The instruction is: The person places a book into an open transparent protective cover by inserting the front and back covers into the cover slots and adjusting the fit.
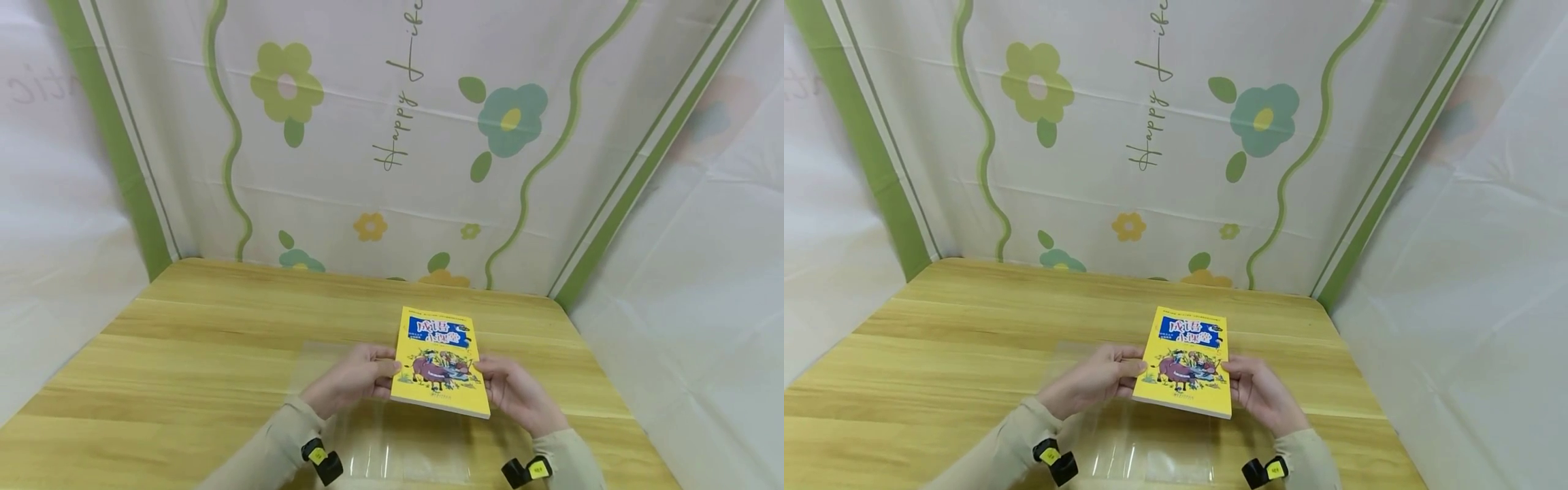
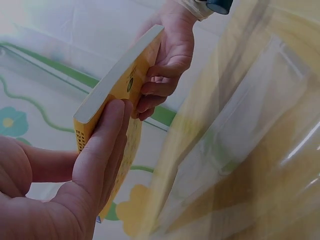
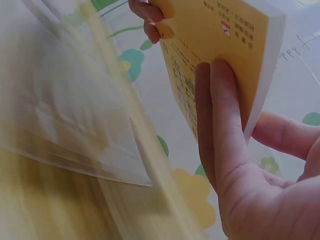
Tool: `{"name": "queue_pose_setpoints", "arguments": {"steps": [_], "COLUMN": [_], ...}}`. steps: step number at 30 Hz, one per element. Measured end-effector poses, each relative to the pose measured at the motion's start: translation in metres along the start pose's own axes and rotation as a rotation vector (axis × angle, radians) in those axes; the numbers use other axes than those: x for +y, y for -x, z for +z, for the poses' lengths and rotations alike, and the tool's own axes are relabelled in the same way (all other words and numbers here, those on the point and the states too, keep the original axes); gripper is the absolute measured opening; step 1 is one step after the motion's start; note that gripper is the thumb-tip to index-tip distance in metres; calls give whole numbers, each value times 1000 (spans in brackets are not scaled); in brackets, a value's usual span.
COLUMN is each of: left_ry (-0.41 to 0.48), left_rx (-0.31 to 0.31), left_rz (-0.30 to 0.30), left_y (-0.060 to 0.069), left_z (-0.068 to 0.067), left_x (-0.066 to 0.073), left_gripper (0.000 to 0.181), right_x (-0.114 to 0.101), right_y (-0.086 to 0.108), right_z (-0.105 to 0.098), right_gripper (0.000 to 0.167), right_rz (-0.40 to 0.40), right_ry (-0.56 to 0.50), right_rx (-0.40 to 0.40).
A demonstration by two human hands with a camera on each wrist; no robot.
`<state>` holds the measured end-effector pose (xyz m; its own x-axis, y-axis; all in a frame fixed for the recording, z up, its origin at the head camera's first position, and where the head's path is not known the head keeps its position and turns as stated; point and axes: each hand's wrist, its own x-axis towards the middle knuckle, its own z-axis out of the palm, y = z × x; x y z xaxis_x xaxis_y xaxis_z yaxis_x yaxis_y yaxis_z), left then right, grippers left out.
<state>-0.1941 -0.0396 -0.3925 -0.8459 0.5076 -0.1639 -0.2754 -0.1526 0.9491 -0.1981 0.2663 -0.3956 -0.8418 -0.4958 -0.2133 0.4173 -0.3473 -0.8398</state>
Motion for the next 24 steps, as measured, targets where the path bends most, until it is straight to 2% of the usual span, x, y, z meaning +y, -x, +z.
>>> {"name": "queue_pose_setpoints", "arguments": {"steps": [4, 10, 19, 24], "left_ry": [14, 25, 6, -8], "left_rx": [-11, -21, -6, -10], "left_rz": [14, 30, 32, 30], "left_y": [4, 7, 8, 9], "left_z": [-1, -2, -4, -3], "left_x": [-5, -9, -20, -21], "left_gripper": [34, 36, 36, 35], "right_x": [5, 10, 16, 18], "right_y": [1, 1, 2, 1], "right_z": [-1, 0, 5, 6], "right_gripper": [36, 41, 42, 38], "right_rz": [5, -14, -18, -23], "right_ry": [10, 25, 134, 163], "right_rx": [-12, 13, 55, 71]}}
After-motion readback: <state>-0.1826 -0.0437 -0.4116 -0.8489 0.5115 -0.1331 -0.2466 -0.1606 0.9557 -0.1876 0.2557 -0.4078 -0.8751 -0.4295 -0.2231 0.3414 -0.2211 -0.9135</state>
